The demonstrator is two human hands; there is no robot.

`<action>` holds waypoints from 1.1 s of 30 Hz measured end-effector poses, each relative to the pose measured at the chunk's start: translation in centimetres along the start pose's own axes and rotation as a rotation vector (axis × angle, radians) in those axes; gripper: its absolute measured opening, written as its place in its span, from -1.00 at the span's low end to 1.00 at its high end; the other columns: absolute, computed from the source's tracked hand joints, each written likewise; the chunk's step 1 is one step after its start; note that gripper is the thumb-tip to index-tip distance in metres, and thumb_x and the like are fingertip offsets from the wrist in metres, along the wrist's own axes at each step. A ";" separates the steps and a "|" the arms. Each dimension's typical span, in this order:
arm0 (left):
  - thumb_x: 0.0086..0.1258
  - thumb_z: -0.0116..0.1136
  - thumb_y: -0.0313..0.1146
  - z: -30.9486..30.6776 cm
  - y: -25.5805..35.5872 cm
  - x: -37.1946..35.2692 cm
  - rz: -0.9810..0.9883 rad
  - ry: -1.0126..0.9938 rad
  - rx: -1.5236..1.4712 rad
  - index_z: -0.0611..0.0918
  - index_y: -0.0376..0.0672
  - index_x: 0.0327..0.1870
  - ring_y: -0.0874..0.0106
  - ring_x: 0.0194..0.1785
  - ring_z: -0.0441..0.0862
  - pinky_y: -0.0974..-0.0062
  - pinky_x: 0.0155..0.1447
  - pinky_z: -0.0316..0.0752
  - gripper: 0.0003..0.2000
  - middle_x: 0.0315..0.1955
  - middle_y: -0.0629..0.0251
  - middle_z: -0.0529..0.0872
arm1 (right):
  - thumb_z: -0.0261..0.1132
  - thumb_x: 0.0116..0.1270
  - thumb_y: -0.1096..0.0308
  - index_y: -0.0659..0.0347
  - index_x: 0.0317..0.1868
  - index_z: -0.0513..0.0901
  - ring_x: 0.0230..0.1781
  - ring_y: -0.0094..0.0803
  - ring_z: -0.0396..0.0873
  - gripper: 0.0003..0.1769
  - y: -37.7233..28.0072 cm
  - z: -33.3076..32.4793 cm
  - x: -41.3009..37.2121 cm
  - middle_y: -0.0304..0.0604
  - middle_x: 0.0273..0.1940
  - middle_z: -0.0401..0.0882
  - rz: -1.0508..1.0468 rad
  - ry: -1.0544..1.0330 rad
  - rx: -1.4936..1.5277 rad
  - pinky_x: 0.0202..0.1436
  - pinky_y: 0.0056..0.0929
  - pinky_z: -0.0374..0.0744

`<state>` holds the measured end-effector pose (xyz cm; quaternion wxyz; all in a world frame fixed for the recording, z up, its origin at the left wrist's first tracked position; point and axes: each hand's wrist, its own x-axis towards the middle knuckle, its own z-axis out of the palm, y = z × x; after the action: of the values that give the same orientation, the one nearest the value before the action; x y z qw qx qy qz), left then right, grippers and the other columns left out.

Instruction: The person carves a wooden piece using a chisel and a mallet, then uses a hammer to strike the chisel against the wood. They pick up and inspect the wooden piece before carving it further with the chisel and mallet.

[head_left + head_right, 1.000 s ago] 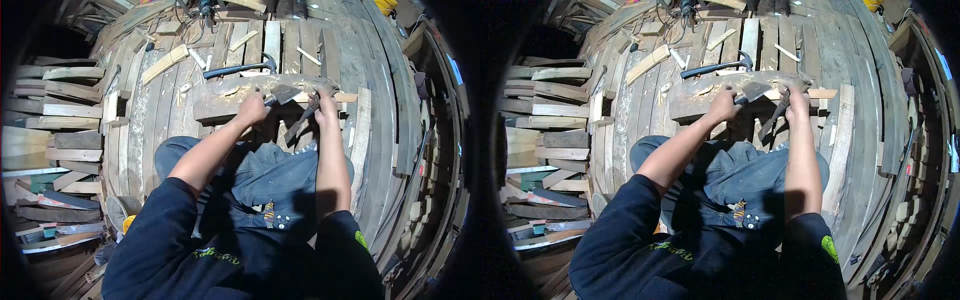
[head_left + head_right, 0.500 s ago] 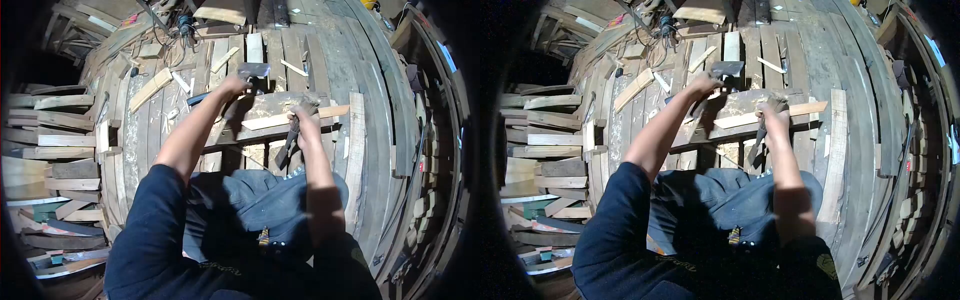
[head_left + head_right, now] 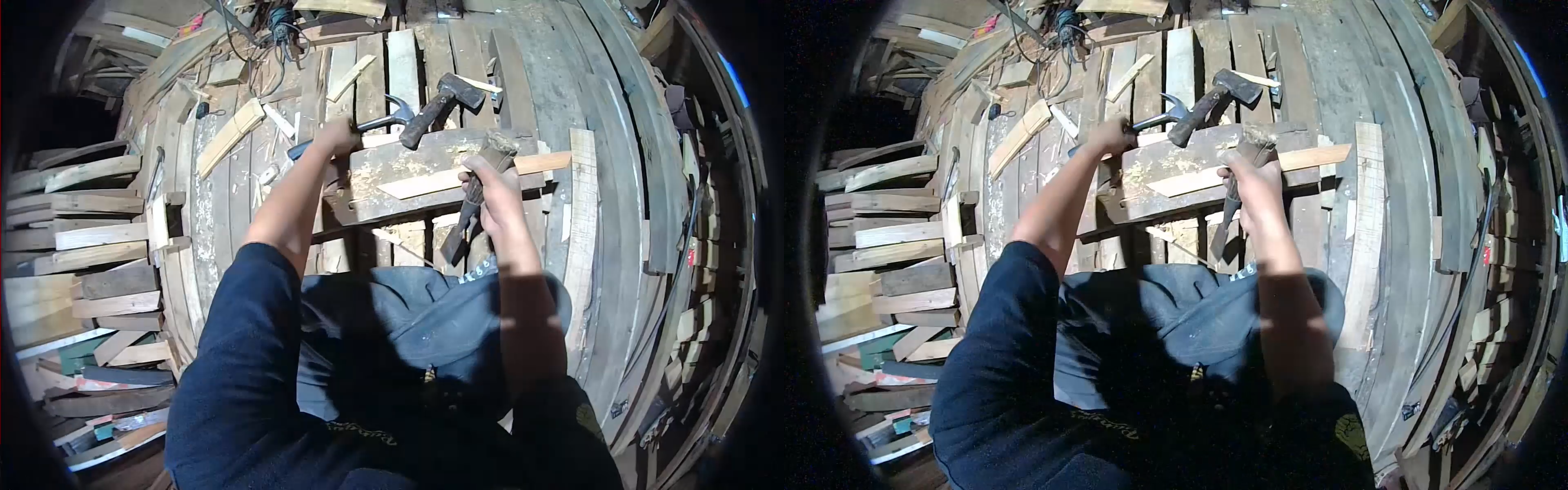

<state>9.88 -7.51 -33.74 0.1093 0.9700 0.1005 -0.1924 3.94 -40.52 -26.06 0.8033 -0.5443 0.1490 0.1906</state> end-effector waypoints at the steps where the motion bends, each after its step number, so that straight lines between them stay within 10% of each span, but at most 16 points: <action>1: 0.22 0.20 -0.20 1.2 -1.3 -0.5 -0.004 0.100 -0.089 0.64 -0.21 -0.02 0.02 0.02 0.62 0.22 0.10 0.49 -0.64 -0.08 -0.09 0.67 | 0.42 0.13 0.38 0.26 -0.16 0.54 -0.47 -0.52 0.58 -0.70 -0.4 0.3 -0.4 -0.24 -0.32 0.58 -0.016 -0.014 -0.020 -0.43 -0.58 0.53; 10: 0.04 0.38 -0.03 1.1 -2.6 0.7 0.095 -0.034 0.104 0.69 -0.16 -0.20 0.09 -0.07 0.66 0.22 0.03 0.52 -0.58 -0.20 0.01 0.71 | 0.46 0.07 0.37 0.27 -0.13 0.51 -0.45 -0.52 0.56 -0.61 0.1 0.4 -0.3 -0.22 -0.33 0.58 0.042 -0.142 -0.174 -0.39 -0.56 0.53; 14: 0.30 0.15 -0.12 -0.3 -3.1 0.2 0.223 0.014 0.283 0.58 -0.18 -0.05 0.02 -0.09 0.65 0.14 -0.03 0.54 -0.65 -0.18 0.01 0.70 | 0.44 0.07 0.35 0.30 0.00 0.48 -0.42 -0.54 0.53 -0.50 1.3 0.8 -0.1 -0.23 -0.29 0.58 -0.170 -0.308 -0.450 -0.30 -0.53 0.54; 20: 0.44 -0.02 -0.15 -10.2 -3.6 -5.1 0.335 0.183 0.491 0.46 -0.22 -0.07 -0.09 -0.15 0.61 0.04 -0.12 0.48 -0.70 -0.25 -0.13 0.66 | 0.40 0.12 0.38 0.37 0.05 0.51 -0.46 -0.54 0.56 -0.51 0.2 0.0 0.3 -0.22 -0.36 0.58 0.079 -0.329 -0.256 -0.40 -0.57 0.54; 24: 0.45 0.03 -0.06 -12.3 -10.2 -11.8 -0.106 0.253 -0.024 0.54 -0.21 -0.21 0.32 -0.46 0.60 0.34 -0.38 0.45 -0.67 -0.48 0.21 0.60 | 0.37 0.15 0.41 0.32 -0.17 0.56 -0.49 -0.53 0.56 -0.74 -1.0 1.0 -0.6 -0.21 -0.37 0.57 -0.103 -0.254 -0.028 -0.42 -0.58 0.52; 26: 0.47 0.04 -0.01 -13.4 -7.0 -17.7 -0.407 0.173 -0.872 0.49 -0.12 -0.24 0.62 -0.60 0.36 0.59 -0.50 0.28 -0.68 -0.58 0.46 0.41 | 0.37 0.19 0.35 0.25 -0.22 0.58 -0.49 -0.56 0.55 -0.79 -1.6 1.1 -1.0 -0.25 -0.42 0.55 -0.126 -0.295 -0.023 -0.47 -0.61 0.48; 29: 0.51 -0.02 -0.06 -15.3 -0.3 -24.4 -0.251 0.100 -1.563 0.40 -0.06 -0.22 0.72 -0.66 0.19 0.69 -0.55 0.18 -0.74 -0.62 0.56 0.29 | 0.45 0.12 0.35 0.22 -0.27 0.60 -0.49 -0.55 0.53 -0.77 -3.9 1.3 -2.8 -0.28 -0.42 0.58 -0.005 -0.203 -0.105 -0.39 -0.60 0.49; 33: 0.51 -0.01 -0.10 -13.4 2.6 -27.5 -0.125 0.124 -1.830 0.43 -0.08 -0.23 0.69 -0.74 0.17 0.69 -0.63 0.12 -0.76 -0.66 0.57 0.29 | 0.34 0.26 0.37 0.20 -0.19 0.54 -0.37 -0.52 0.53 -0.82 -6.0 3.0 -4.0 -0.26 -0.37 0.53 -0.339 -0.381 0.259 -0.28 -0.53 0.51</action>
<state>-9.70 -10.79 -10.33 0.8182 0.5067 0.2714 0.0090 3.33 -40.33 -18.28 0.9001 -0.4086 -0.0748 0.1317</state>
